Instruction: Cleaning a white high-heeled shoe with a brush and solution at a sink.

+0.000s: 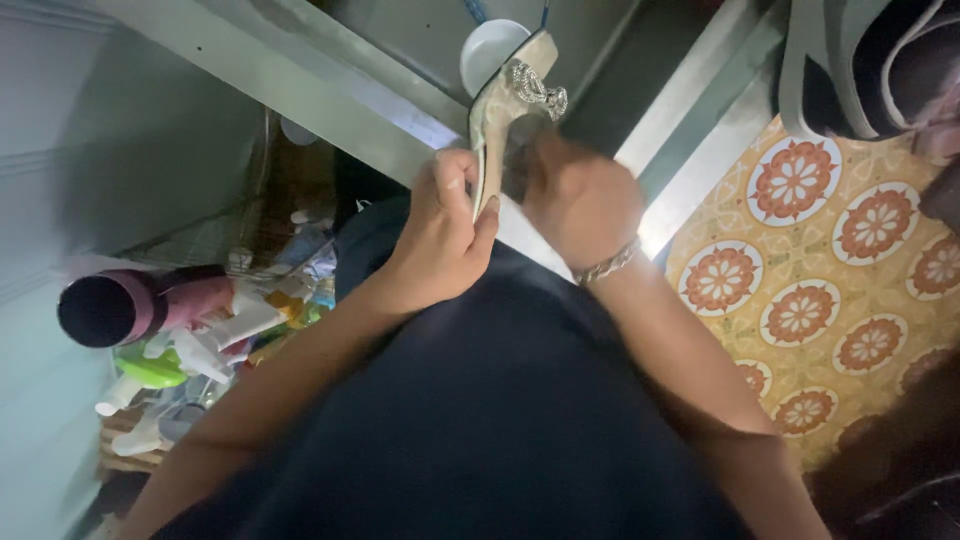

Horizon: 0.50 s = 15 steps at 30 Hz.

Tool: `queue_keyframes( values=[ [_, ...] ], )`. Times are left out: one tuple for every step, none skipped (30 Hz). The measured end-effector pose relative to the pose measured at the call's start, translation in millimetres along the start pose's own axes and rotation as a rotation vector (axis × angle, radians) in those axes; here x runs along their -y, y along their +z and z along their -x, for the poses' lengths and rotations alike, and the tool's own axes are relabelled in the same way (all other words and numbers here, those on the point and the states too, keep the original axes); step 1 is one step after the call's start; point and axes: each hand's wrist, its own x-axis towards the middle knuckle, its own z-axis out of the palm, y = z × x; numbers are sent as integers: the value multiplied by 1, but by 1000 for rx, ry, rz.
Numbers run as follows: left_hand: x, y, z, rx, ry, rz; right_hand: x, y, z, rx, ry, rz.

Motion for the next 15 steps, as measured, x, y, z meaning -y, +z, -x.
queue_keyframes(
  values=[
    [-1, 1, 1, -6, 18, 4, -4, -1, 0, 9, 21, 55],
    [-1, 1, 2, -6, 16, 7, -3, -1, 0, 12, 22, 56],
    [-2, 1, 2, 3, 24, -11, -3, -2, 1, -11, 29, 41],
    [-2, -1, 0, 8, 36, -37, -2, -2, -3, -41, 32, 23],
    [-1, 0, 0, 5, 38, -42, -1, 2, -1, -45, 28, 21],
    [0, 1, 0, -3, 39, -40, 0, 7, 3, -10, -29, 25],
    [1, 2, 1, -12, 41, -38, 0, 11, 6, 24, -86, 29],
    [0, 1, 0, -13, 44, -38, 0, 9, 4, 22, -86, 30],
    [0, 0, 0, -14, 33, -35, -1, 6, 3, -21, -73, -18],
    [0, 1, 0, -13, 23, -28, -3, 4, 3, -62, -58, -65],
    [0, 1, 0, -13, 26, -26, -4, 1, 1, -63, -56, -62],
    [0, 1, 0, -2, 27, -28, -4, -1, 0, -70, 0, -10],
    [0, 1, 0, 9, 28, -30, -5, -4, -1, -78, 56, 42],
    [0, 1, 0, 8, 27, -31, -4, 3, 2, -77, 55, 41],
    [-1, 0, 0, 5, 26, -33, -3, 9, 5, -51, 39, 66]
  ],
)
